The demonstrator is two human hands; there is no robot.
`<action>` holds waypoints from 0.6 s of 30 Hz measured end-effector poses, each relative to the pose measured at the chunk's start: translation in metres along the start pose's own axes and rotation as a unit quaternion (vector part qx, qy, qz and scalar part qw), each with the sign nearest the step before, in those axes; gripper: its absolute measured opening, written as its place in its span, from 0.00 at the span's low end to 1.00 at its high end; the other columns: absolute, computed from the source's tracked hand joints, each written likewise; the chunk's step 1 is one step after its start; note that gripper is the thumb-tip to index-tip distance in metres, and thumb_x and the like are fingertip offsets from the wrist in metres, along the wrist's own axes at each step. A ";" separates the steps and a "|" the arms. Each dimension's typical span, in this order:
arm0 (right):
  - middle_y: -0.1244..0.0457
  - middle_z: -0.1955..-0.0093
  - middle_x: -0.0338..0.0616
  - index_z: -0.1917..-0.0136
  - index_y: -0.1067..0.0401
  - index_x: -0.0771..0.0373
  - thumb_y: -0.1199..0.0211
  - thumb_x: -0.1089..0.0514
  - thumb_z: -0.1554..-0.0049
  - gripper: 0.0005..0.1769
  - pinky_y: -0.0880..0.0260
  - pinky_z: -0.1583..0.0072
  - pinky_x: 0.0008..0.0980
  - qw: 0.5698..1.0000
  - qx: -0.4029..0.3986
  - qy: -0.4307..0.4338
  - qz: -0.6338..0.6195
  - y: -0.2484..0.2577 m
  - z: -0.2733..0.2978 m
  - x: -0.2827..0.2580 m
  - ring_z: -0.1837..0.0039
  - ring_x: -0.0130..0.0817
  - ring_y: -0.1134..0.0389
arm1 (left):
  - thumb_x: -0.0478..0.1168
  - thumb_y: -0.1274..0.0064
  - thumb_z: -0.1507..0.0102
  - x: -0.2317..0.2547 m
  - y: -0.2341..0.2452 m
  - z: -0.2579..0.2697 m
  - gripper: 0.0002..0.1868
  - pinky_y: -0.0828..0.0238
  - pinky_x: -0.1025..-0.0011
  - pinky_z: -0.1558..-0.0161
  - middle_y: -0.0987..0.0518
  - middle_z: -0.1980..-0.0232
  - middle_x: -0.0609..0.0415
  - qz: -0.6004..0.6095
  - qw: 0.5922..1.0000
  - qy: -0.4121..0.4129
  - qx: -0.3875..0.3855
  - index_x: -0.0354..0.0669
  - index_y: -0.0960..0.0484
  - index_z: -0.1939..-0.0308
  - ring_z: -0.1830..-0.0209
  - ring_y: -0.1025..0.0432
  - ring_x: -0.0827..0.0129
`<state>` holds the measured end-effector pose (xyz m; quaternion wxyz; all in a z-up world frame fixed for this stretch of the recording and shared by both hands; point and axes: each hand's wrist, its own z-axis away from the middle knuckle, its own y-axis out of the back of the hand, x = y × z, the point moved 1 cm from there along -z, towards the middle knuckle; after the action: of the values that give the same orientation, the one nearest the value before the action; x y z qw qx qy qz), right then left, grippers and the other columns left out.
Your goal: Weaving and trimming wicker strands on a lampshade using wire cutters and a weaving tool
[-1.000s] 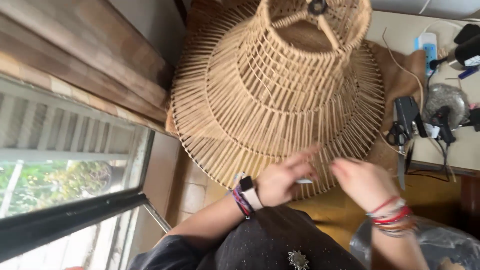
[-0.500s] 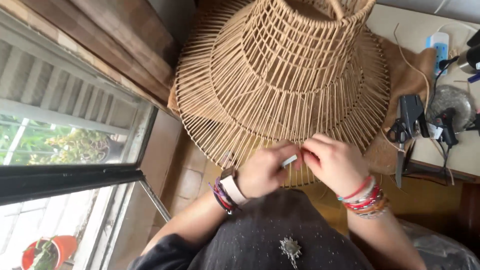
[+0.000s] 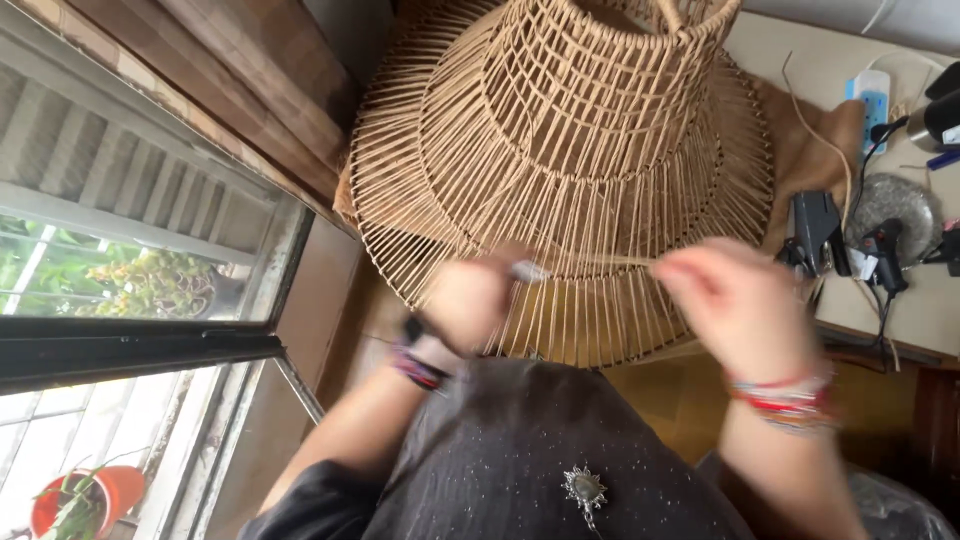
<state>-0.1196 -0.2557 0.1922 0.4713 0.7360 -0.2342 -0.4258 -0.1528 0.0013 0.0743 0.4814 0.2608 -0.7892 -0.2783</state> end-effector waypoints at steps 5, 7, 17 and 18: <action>0.30 0.59 0.32 0.54 0.19 0.48 0.31 0.47 0.38 0.07 0.27 0.51 0.33 0.993 0.061 -0.046 0.090 -0.002 0.021 0.059 0.53 0.37 0.26 | 0.39 0.52 0.37 -0.055 0.050 0.006 0.09 0.23 0.54 0.77 0.16 0.49 0.67 -0.368 0.908 0.198 -0.025 0.61 0.17 0.60 0.73 0.19 0.57; 0.29 0.59 0.35 0.56 0.19 0.50 0.32 0.49 0.41 0.06 0.26 0.53 0.35 0.999 0.033 -0.008 0.043 -0.020 -0.001 0.014 0.54 0.40 0.26 | 0.35 0.50 0.39 0.011 0.026 -0.005 0.10 0.22 0.54 0.74 0.16 0.56 0.60 -0.306 0.942 0.128 -0.044 0.56 0.15 0.61 0.71 0.19 0.54; 0.28 0.52 0.38 0.51 0.19 0.58 0.33 0.54 0.36 0.08 0.32 0.55 0.37 0.993 0.072 -0.018 0.091 -0.006 0.013 0.053 0.57 0.37 0.29 | 0.30 0.59 0.40 -0.057 0.063 -0.002 0.28 0.19 0.63 0.74 0.34 0.24 0.54 -0.191 0.918 0.277 -0.209 0.63 0.20 0.42 0.71 0.19 0.62; 0.28 0.52 0.38 0.51 0.19 0.58 0.33 0.54 0.36 0.08 0.32 0.55 0.37 0.993 0.072 -0.017 0.090 -0.017 0.001 0.035 0.57 0.37 0.29 | 0.30 0.59 0.40 -0.032 0.054 -0.007 0.28 0.19 0.63 0.74 0.34 0.24 0.54 -0.192 0.918 0.279 -0.209 0.63 0.20 0.42 0.71 0.19 0.62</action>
<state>-0.1025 -0.2750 0.1630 0.4493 0.7367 -0.3374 -0.3762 -0.1415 0.0600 0.0940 0.6626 0.3680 -0.4818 -0.4397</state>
